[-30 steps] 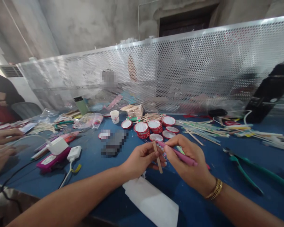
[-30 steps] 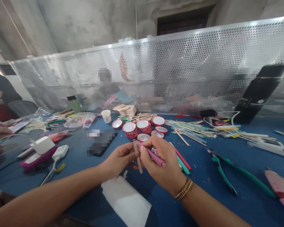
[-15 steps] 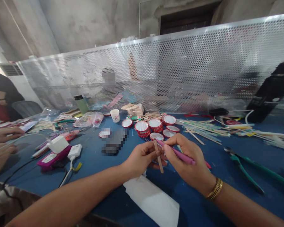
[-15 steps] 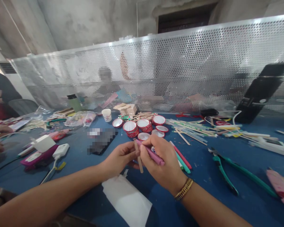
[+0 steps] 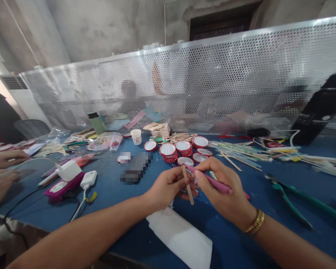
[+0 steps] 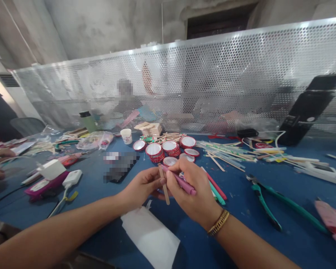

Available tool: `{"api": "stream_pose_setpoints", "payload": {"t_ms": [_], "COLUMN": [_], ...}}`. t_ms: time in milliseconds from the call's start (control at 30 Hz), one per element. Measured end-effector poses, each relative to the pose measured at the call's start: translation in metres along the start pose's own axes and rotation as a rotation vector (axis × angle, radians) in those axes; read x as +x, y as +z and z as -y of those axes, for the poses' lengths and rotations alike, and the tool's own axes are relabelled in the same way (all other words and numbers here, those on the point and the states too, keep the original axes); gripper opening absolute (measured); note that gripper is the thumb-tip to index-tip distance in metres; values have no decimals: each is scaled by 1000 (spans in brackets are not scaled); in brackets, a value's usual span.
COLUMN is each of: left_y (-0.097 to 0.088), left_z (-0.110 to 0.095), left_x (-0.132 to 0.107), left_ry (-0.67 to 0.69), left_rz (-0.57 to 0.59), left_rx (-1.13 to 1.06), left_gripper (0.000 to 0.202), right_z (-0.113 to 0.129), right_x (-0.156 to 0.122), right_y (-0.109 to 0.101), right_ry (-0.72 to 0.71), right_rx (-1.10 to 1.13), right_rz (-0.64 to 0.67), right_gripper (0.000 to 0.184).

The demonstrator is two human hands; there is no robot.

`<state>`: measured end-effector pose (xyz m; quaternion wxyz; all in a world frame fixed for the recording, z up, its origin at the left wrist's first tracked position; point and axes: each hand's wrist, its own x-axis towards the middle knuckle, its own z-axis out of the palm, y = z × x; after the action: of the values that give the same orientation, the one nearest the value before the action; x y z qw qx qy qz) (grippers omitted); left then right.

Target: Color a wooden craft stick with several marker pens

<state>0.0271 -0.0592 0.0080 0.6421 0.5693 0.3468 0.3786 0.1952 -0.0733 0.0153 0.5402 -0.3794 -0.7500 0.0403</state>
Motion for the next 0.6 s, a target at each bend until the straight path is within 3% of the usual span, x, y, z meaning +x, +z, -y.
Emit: {"api": "stream_pose_setpoints", "payload": {"t_ms": [600], "left_y": [0], "left_z": [0], "left_x": [0], "left_ry": [7], "left_rz": [-2], "left_rx": [-5], "left_gripper": [44], "right_z": [-2], "right_x": [-1], "right_y": [0], "right_ry": [24], "right_rx": [12], "right_rz": [-14], "right_gripper": [9]}}
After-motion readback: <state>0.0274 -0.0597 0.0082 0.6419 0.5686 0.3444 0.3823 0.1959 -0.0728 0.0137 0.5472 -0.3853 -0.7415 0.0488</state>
